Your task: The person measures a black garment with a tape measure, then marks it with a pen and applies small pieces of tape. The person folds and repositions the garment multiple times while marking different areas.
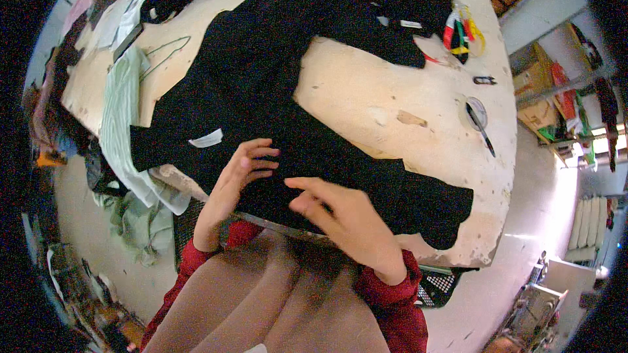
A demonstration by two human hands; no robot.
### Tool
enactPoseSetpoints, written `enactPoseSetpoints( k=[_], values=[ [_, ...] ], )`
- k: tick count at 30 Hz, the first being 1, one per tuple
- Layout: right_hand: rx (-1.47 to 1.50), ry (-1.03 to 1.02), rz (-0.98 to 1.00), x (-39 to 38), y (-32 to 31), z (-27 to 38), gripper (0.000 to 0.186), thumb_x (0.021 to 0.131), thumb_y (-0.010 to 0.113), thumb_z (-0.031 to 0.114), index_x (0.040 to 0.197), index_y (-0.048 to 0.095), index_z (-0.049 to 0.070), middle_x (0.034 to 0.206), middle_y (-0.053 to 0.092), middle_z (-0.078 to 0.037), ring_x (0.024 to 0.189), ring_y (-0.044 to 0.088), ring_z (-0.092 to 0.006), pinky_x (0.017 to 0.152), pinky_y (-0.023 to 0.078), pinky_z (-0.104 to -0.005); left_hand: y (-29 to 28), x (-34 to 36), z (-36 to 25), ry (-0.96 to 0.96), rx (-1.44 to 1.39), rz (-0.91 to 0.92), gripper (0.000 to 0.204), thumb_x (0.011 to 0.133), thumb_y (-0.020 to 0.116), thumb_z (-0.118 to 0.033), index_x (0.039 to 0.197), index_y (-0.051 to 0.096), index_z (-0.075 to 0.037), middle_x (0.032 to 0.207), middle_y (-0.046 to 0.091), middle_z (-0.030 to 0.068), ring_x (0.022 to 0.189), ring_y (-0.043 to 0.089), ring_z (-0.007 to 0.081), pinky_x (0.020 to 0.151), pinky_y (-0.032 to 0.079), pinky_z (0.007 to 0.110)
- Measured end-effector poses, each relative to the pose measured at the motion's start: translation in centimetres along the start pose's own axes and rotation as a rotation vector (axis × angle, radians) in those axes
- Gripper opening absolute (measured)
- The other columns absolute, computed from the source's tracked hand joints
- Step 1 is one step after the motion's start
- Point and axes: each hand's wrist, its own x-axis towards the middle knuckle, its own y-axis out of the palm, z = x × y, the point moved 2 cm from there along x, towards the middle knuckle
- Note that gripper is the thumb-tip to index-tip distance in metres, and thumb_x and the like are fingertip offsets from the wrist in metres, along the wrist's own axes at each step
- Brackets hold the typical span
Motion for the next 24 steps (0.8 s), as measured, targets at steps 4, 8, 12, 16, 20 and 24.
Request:
enactPoseSetpoints(
  k=[4, 8, 12, 16, 20, 24],
  values=[
    [-0.008, -0.146, -0.175, 0.2, -1.0, -1.0, 0.019, 0.093, 0.06, 0.009, 0.11, 0.066, 0.001, 0.097, 0.069, -0.012, 0.089, 0.067, -0.0168, 0.079, 0.051, -0.0276, -3.5, -2.5, -1.4, 0.079, 0.449, -0.215, 0.027, 0.095, 0.055, -0.006, 0.121, 0.058, 0.0, 0.109, 0.064, 0.0099, 0.097, 0.063, 0.0164, 0.082, 0.051, 0.028],
    [-0.122, -0.118, -0.101, -0.1, 0.0, -0.8, 0.017, 0.091, 0.061, 0.007, 0.106, 0.067, 0.002, 0.097, 0.069, -0.013, 0.087, 0.067, -0.0233, 0.077, 0.051, -0.0306, -7.5, -3.1, -2.4, 0.302, 0.986, -0.873, 0.015, 0.092, 0.061, -0.005, 0.106, 0.061, 0.0, 0.09, 0.06, 0.0092, 0.073, 0.055, 0.0151, 0.066, 0.046, 0.029],
    [-0.39, -0.374, 0.187, 1.9, 1.5, 3.2, 0.017, 0.089, 0.064, 0.009, 0.104, 0.067, 0.003, 0.091, 0.064, -0.012, 0.085, 0.063, -0.0267, 0.075, 0.049, -0.0321, -10.9, -3.8, -1.6, 0.353, 0.967, -0.984, 0.011, 0.092, 0.061, -0.007, 0.101, 0.061, 0.0, 0.088, 0.059, 0.0071, 0.071, 0.053, 0.0151, 0.067, 0.046, 0.03],
    [-0.681, -0.818, 0.206, 9.5, 6.2, 4.9, 0.014, 0.092, 0.054, 0.016, 0.095, 0.062, 0.005, 0.088, 0.061, -0.01, 0.083, 0.06, -0.0275, 0.074, 0.049, -0.0375, -11.3, -4.5, -1.7, 0.334, 0.964, -1.026, 0.011, 0.091, 0.06, -0.004, 0.101, 0.061, 0.0, 0.091, 0.062, 0.0087, 0.078, 0.058, 0.0176, 0.074, 0.047, 0.029],
    [-0.65, -0.988, 0.251, 17.9, 12.6, 2.6, 0.017, 0.088, 0.057, 0.009, 0.104, 0.063, 0.009, 0.098, 0.061, -0.011, 0.092, 0.063, -0.0292, 0.08, 0.05, -0.039, -10.0, -3.6, -1.1, 0.43, 1.33, -0.979, 0.035, 0.083, 0.064, -0.002, 0.117, 0.056, -0.004, 0.122, 0.053, 0.0154, 0.119, 0.048, 0.0331, 0.101, 0.036, 0.042],
    [-0.446, -0.977, 0.416, 21.0, 15.4, 0.2, 0.017, 0.084, 0.063, 0.004, 0.101, 0.067, 0.007, 0.104, 0.062, -0.011, 0.093, 0.065, -0.0279, 0.085, 0.052, -0.0351, -11.2, -3.9, 1.1, 0.219, 1.271, -0.883, 0.053, 0.081, 0.068, -0.009, 0.129, 0.046, -0.006, 0.134, 0.047, 0.0155, 0.127, 0.042, 0.0326, 0.104, 0.03, 0.045]
  ],
)
